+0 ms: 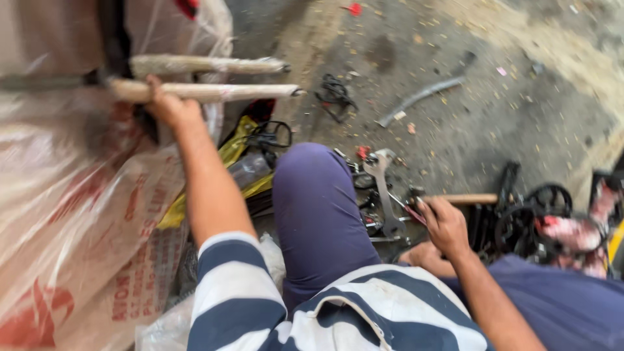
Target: The person sits on the ground assembling a bicycle, working on the handlebar and stem area. They unwrap plastic packaging from the handlebar, position the stem and brake components, and use a wrench to tighten bolts while holding parts steady with the other hand.
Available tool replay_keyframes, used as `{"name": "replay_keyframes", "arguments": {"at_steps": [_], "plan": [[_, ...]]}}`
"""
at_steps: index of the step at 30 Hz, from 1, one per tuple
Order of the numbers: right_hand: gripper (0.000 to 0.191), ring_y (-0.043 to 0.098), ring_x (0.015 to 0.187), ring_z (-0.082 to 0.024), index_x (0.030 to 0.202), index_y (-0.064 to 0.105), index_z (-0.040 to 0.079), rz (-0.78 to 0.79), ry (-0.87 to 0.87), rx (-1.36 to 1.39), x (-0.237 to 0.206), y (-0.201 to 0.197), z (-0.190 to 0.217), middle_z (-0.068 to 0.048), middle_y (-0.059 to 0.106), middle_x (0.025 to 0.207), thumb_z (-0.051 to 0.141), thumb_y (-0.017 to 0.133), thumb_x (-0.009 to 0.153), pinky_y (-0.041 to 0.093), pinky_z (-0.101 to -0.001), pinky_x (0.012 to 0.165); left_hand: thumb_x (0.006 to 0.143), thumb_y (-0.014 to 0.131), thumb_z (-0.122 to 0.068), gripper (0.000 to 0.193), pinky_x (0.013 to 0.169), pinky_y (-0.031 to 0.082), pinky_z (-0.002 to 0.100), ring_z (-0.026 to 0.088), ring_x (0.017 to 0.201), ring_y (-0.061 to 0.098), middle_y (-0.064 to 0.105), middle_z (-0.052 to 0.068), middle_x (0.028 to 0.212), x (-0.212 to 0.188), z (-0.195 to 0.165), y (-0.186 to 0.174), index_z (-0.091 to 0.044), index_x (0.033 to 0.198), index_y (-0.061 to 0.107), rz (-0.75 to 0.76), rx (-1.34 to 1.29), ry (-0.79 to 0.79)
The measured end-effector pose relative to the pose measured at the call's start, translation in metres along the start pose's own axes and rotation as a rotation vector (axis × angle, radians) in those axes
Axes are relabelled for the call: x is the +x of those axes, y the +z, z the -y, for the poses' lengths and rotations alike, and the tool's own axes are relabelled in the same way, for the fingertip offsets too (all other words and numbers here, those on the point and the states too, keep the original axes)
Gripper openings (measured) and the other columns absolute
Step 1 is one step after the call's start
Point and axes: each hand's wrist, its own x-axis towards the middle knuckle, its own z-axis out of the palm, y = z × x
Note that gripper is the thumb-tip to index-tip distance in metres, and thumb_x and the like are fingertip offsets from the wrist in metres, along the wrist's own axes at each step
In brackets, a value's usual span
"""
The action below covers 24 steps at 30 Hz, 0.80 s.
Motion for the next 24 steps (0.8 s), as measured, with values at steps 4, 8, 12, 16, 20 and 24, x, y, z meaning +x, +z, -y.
{"name": "replay_keyframes", "arguments": {"at_steps": [4,8,12,16,20,24], "plan": [[0.012,0.065,0.080,-0.040,0.098,0.071,0.005,-0.050,-0.030,-0.015,-0.010,-0.005,-0.005,-0.018,0.067,0.090,0.016,0.069,0.097,0.051,-0.0454,0.068,0.081,0.085,-0.019,0.087,0.107,0.049,0.052,0.036,0.127,0.055,0.051,0.020,0.141,-0.038,-0.032,-0.018,-0.004,0.148,0.030,0.094,0.129,0.105],[0.013,0.065,0.083,-0.039,0.100,0.070,0.003,-0.157,-0.062,-0.006,-0.021,-0.012,-0.013,-0.018,0.067,0.092,0.016,0.069,0.102,0.051,-0.0458,0.071,0.090,0.086,-0.018,0.077,0.110,0.052,0.055,0.036,0.127,0.059,0.057,0.022,0.137,-0.082,-0.081,-0.031,-0.002,0.146,0.037,0.313,0.146,0.146],[0.016,0.061,0.074,-0.026,0.106,0.070,0.004,-0.183,0.154,0.294,-0.030,-0.032,-0.001,-0.010,0.064,0.082,0.020,0.069,0.109,0.050,-0.0377,0.068,0.094,0.085,-0.010,0.063,0.110,0.053,0.056,0.036,0.116,0.063,0.063,0.023,0.127,-0.137,-0.110,-0.001,-0.003,0.140,0.042,0.542,0.009,0.138],[0.037,0.055,0.071,-0.023,0.105,0.066,0.004,-0.362,0.039,0.210,-0.042,-0.068,0.054,-0.008,0.060,0.082,0.026,0.091,0.089,0.048,-0.0362,0.065,0.094,0.078,-0.001,0.055,0.107,0.052,0.053,0.034,0.110,0.066,0.070,0.015,0.116,-0.219,-0.116,0.032,-0.002,0.140,0.047,0.762,0.191,0.453],[0.047,0.062,0.084,-0.028,0.111,0.067,0.004,-0.606,-0.408,-0.028,-0.043,-0.113,0.125,-0.014,0.063,0.097,0.032,0.093,0.083,0.053,-0.0400,0.072,0.099,0.069,-0.001,0.067,0.118,0.047,0.042,0.029,0.119,0.069,0.076,0.004,0.125,-0.323,-0.119,0.043,-0.016,0.158,0.040,0.913,0.976,1.320],[0.062,0.068,0.093,-0.034,0.115,0.067,-0.002,-0.743,-0.622,-0.332,-0.034,-0.132,0.165,-0.019,0.069,0.108,0.040,0.091,0.076,0.057,-0.0415,0.072,0.110,0.065,-0.004,0.018,0.098,0.053,0.043,0.029,0.102,0.066,0.072,0.016,0.102,-0.422,-0.087,0.061,0.000,0.126,0.056,1.059,-0.289,-0.259]]}}
